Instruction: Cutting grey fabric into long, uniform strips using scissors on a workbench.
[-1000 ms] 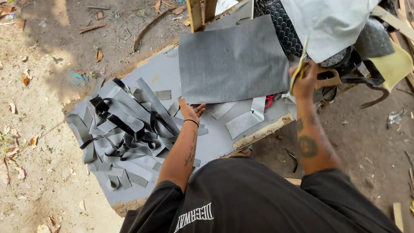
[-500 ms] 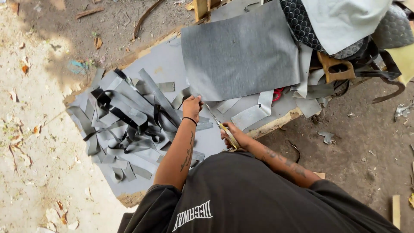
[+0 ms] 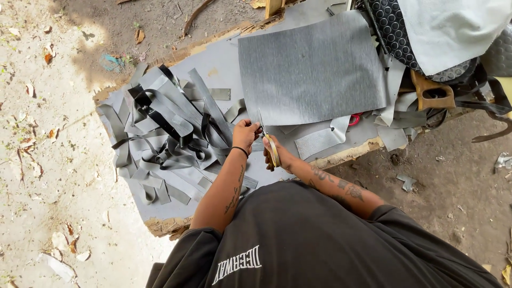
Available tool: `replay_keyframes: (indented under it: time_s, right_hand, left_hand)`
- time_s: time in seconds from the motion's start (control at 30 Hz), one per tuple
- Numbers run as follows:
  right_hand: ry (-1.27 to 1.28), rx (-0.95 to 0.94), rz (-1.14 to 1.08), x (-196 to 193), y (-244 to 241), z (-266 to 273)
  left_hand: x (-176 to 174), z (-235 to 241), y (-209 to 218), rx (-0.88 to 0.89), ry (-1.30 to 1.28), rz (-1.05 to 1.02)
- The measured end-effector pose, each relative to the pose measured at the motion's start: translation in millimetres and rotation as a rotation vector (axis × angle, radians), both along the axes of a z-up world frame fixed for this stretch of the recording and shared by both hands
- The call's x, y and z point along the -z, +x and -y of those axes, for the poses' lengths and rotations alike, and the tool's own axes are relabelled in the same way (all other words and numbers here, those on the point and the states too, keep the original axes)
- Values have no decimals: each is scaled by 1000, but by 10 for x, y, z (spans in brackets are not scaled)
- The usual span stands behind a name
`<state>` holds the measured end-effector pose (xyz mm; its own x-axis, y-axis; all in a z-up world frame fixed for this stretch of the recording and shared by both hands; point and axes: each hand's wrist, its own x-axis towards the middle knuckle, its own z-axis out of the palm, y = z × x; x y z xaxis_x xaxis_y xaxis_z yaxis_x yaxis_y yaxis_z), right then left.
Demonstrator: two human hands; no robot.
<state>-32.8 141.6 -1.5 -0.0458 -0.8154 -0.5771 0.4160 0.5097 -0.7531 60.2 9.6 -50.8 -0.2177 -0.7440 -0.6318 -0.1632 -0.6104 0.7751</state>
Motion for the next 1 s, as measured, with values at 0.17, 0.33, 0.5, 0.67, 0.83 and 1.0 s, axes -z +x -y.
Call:
replay_keyframes:
  time_s: [0.17,0.33,0.5,0.67,0.83,1.0]
  right_hand:
    - [33,62,-22,290,74,-17]
    - [59,67,-73,264,134,-79]
    - [32,32,-120,13,156,-94]
    - [-12,36,-125,-161,171,-60]
    - [-33,10,-147,-357,145,-48]
    - [-38,5,-84,-514,73,-2]
  left_hand:
    - [165,17,82,-19,13,5]
    - [138,-50,96,-45,64,2]
    - [-126,-240,58,-121,138,-107]
    - [-469,-321,-10,-307,224,-453]
    - [-527,-373,-10,-387,193,-530]
    - [-1082,-545,-3,-333,169,-477]
